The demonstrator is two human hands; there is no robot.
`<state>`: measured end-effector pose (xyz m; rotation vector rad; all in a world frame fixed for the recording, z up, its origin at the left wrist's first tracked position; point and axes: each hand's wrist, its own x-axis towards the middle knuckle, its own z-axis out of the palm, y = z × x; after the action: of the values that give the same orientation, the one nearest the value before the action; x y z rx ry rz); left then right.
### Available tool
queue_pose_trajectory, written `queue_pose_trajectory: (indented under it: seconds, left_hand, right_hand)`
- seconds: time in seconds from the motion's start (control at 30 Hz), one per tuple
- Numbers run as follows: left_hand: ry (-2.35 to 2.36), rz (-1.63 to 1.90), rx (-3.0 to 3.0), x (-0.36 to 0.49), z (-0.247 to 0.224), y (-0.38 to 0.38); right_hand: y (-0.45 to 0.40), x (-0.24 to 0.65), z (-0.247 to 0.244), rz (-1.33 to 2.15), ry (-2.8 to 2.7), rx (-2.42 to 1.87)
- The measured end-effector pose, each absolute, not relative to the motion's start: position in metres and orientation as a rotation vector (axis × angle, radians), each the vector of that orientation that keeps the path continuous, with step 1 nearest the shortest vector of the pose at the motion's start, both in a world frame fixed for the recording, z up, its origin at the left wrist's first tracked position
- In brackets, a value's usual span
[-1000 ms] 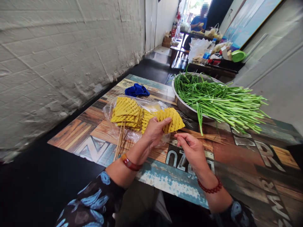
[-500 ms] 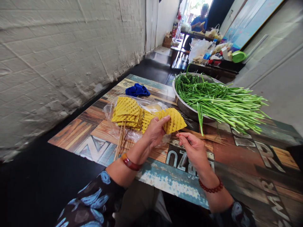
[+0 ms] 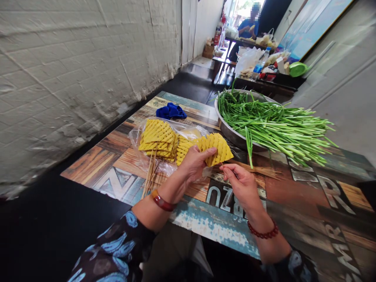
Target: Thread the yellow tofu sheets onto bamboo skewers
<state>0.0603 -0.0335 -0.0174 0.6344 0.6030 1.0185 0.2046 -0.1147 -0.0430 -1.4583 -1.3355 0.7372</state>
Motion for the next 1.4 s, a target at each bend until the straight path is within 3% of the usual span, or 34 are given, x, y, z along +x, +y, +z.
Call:
queue_pose_trajectory:
  seconds: [1.4]
  left_hand:
    - [0.619,1.021,0.675,0.0603,-0.0142,-0.0342]
  right_hand:
    - [-0.1105,0.2091,-0.0449,0.781,-1.329,-1.474]
